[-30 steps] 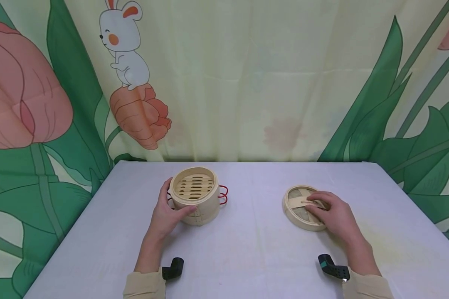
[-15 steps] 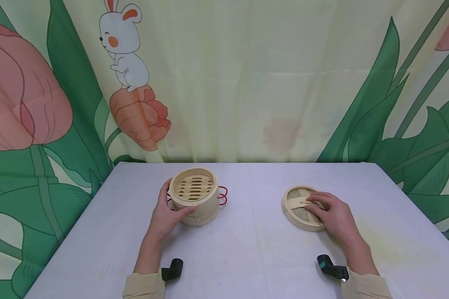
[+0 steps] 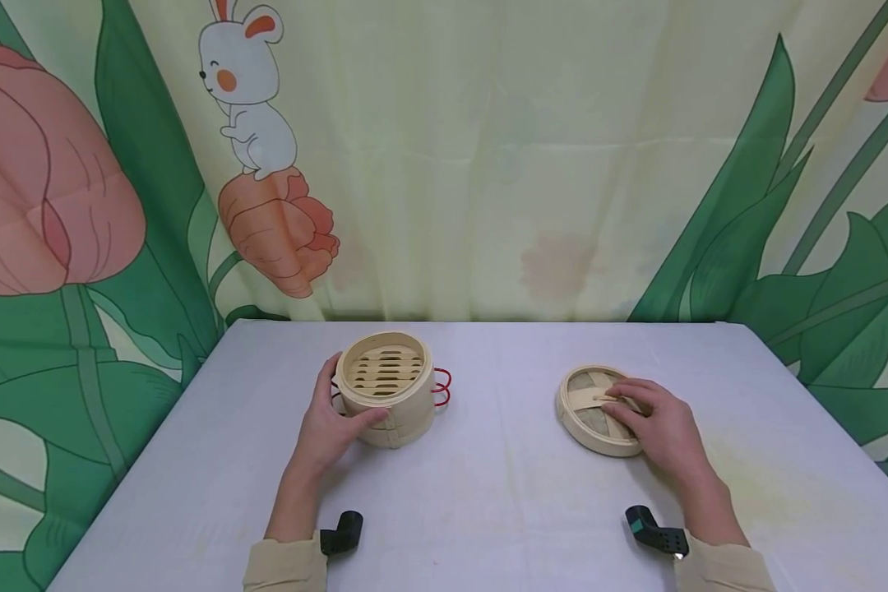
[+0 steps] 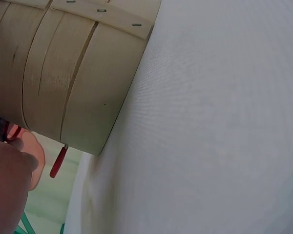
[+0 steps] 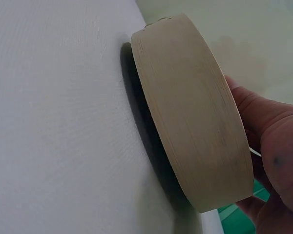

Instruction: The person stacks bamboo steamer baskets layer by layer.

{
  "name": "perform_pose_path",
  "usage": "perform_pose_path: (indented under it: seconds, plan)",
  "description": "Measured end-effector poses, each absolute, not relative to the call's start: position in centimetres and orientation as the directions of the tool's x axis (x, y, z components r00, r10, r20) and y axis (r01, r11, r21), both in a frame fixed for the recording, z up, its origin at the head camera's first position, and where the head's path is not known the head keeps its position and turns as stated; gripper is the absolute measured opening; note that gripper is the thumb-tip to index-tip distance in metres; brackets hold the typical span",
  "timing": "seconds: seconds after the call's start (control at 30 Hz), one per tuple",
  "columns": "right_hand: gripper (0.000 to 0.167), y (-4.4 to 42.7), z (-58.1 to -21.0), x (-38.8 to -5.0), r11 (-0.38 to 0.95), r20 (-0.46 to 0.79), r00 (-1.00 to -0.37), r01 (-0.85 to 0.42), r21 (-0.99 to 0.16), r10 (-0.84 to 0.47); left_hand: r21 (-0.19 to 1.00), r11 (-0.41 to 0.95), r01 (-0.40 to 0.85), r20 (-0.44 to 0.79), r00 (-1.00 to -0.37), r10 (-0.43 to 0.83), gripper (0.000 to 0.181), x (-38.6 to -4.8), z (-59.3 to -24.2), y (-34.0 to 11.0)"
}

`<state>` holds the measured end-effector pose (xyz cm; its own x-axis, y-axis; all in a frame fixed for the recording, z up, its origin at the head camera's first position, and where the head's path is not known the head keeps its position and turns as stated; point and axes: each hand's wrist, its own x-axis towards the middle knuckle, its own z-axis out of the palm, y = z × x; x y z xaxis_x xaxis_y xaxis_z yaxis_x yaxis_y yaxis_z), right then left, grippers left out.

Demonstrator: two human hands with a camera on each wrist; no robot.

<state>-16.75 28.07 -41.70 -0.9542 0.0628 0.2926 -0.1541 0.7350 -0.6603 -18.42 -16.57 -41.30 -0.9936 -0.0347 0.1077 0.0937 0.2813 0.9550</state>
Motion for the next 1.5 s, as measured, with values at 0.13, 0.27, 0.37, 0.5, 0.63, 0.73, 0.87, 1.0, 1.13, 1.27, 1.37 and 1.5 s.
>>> perform_pose_path:
  seconds: [0.13, 0.27, 0.37, 0.5, 0.63, 0.73, 0.87, 1.0, 1.13, 1.27, 1.37, 1.5]
  plan:
    - [0.029, 27.6, -41.4, -16.9, 0.731, 0.290, -0.955, -0.150, -0.665, 0.067, 0.952, 0.287, 0.111, 0.126, -0.991, -0.035, 0.112, -18.5, -41.4, -16.6]
    - [0.027, 27.1, -40.8, -17.0, 0.730, 0.302, -0.950, -0.155, -0.666, 0.074, 0.949, 0.288, 0.127, 0.141, -0.990, -0.028, 0.113, -18.6, -41.2, -16.4]
    - [0.026, 26.7, -40.3, -17.1, 0.732, 0.319, -0.945, -0.166, -0.661, 0.073, 0.950, 0.286, 0.127, 0.140, -0.990, -0.025, 0.114, -18.6, -41.1, -16.3]
    - [0.027, 26.1, -39.8, -17.2, 0.732, 0.354, -0.933, -0.200, -0.652, 0.060, 0.952, 0.284, 0.117, 0.133, -0.990, -0.038, 0.114, -18.6, -41.1, -16.4]
    - [0.025, 25.7, -39.4, -17.3, 0.725, 0.386, -0.921, -0.225, -0.650, 0.059, 0.951, 0.286, 0.119, 0.136, -0.990, -0.040, 0.114, -18.7, -41.2, -16.3]
    - [0.023, 25.5, -39.3, -17.3, 0.726, 0.401, -0.914, -0.237, -0.646, 0.059, 0.951, 0.288, 0.109, 0.125, -0.991, -0.038, 0.114, -18.7, -41.5, -16.1]
    - [0.021, 25.0, -39.4, -17.3, 0.730, 0.417, -0.908, -0.257, -0.633, 0.043, 0.955, 0.284, 0.086, 0.104, -0.993, -0.048, 0.115, -18.5, -41.7, -16.0]
    - [0.020, 24.5, -39.6, -17.3, 0.728, 0.425, -0.905, -0.270, -0.630, 0.032, 0.955, 0.286, 0.080, 0.099, -0.993, -0.056, 0.115, -18.4, -41.7, -16.1]
    - [0.020, 24.1, -39.5, -17.4, 0.722, 0.426, -0.904, -0.272, -0.636, 0.036, 0.953, 0.293, 0.080, 0.101, -0.993, -0.055, 0.115, -18.5, -41.7, -16.2]
    - [0.020, 23.6, -39.4, -17.6, 0.721, 0.434, -0.900, -0.279, -0.634, 0.033, 0.950, 0.300, 0.088, 0.108, -0.993, -0.051, 0.115, -18.5, -41.6, -16.3]
    - [0.020, 23.2, -39.1, -17.8, 0.718, 0.447, -0.894, -0.293, -0.632, 0.028, 0.950, 0.295, 0.098, 0.117, -0.992, -0.046, 0.114, -18.5, -41.5, -16.4]
    - [0.021, 22.6, -38.7, -18.0, 0.705, 0.449, -0.893, -0.304, -0.641, 0.022, 0.952, 0.291, 0.095, 0.114, -0.992, -0.052, 0.114, -18.4, -41.4, -16.4]
